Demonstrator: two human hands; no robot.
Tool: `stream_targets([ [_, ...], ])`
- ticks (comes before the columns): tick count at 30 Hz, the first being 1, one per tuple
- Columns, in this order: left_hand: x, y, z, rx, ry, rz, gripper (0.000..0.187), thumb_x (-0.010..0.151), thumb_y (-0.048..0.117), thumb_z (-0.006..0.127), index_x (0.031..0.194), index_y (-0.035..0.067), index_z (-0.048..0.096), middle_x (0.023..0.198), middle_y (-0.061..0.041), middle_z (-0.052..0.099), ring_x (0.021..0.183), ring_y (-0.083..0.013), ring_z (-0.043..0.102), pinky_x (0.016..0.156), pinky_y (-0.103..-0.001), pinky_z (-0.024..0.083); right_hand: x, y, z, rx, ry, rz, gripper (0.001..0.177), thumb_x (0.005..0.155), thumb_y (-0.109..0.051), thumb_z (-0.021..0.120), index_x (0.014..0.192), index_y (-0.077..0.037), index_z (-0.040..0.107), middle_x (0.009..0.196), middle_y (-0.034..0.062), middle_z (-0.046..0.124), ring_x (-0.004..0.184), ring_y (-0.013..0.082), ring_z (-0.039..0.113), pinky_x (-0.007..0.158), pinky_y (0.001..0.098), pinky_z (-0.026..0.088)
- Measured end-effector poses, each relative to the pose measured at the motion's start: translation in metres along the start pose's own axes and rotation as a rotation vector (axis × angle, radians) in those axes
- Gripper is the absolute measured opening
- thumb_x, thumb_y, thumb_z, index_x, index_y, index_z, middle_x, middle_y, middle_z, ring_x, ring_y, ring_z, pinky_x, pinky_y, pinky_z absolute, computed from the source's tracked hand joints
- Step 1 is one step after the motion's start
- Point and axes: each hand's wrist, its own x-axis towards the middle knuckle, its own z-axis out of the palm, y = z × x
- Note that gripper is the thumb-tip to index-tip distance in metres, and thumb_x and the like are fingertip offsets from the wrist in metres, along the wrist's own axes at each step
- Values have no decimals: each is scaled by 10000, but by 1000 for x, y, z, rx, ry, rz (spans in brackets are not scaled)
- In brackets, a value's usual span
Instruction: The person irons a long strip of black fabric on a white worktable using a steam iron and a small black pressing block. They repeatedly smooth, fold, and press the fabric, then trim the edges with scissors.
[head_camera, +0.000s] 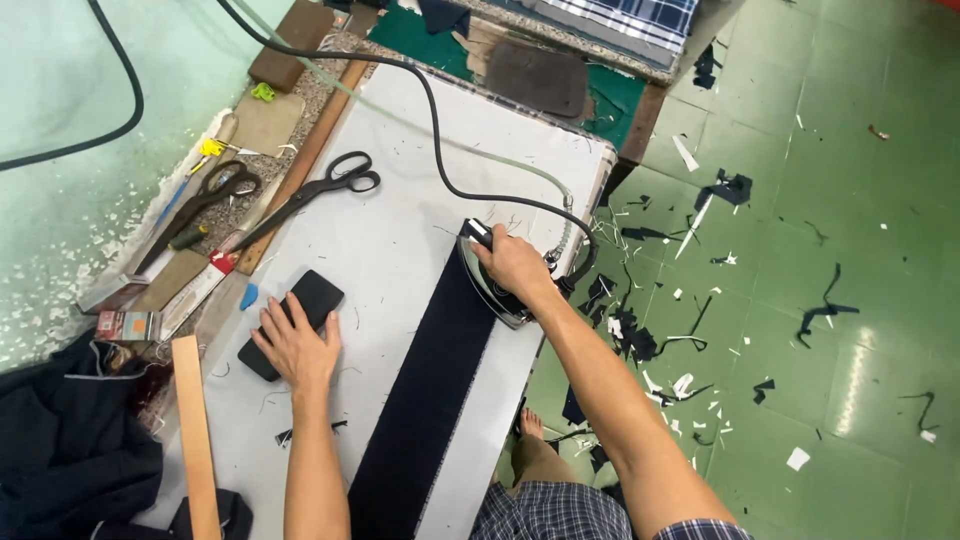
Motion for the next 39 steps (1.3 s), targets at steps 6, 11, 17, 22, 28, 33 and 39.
stream_targets([
  [6,-20,1,-29,-79,-233,-21,711,892,433,673,1446,-3,584,1331,-268,578,1171,-439,580,953,-627,437,-8,-5,-7,10,-14,-11,534,1011,-513,497,1216,-20,506,1076,324,689,1075,499,688,922,560,565],
  [11,-55,2,-45,-337,-470,-126,779,838,476,710,1447,5,589,1251,-250,562,1107,-433,572,893,-543,471,-2,2,-1,-5,14,-22,519,997,-504,549,1207,-31,518,1055,302,703,1042,473,708,891,545,584],
  [17,-94,88,-88,-589,-344,5,770,719,399,845,1377,62,629,1164,-275,585,1057,-459,615,894,-525,496,1,2,5,-56,38,-12,439,990,-424,583,1201,-44,519,1036,285,714,1011,462,721,868,537,598],
  [22,-115,158,-96,-506,-447,126,758,793,464,752,1444,132,552,1255,-254,553,1105,-401,567,908,-488,483,3,1,9,-33,26,7,426,1020,-418,554,1184,-31,491,988,263,705,934,456,688,773,556,563],
  [28,-116,175,-102,-460,-331,105,702,792,446,760,1401,128,615,1230,-222,566,1070,-368,580,856,-430,481,-10,-10,1,-61,71,-9,437,977,-387,612,1223,-34,535,1035,303,714,1011,480,715,857,558,590],
  [33,-115,176,-103,-457,-367,81,680,822,486,732,1402,149,620,1241,-205,579,1087,-353,581,865,-421,469,-11,-11,0,-73,92,10,403,973,-353,626,1215,-37,565,1012,281,722,975,448,733,820,523,606],
  [39,-115,176,-105,-456,-355,64,659,846,493,710,1407,158,619,1250,-202,581,1094,-353,584,865,-423,464,-5,-6,5,-83,95,24,431,968,-379,626,1229,-42,563,1006,282,719,973,453,731,825,542,602],
])
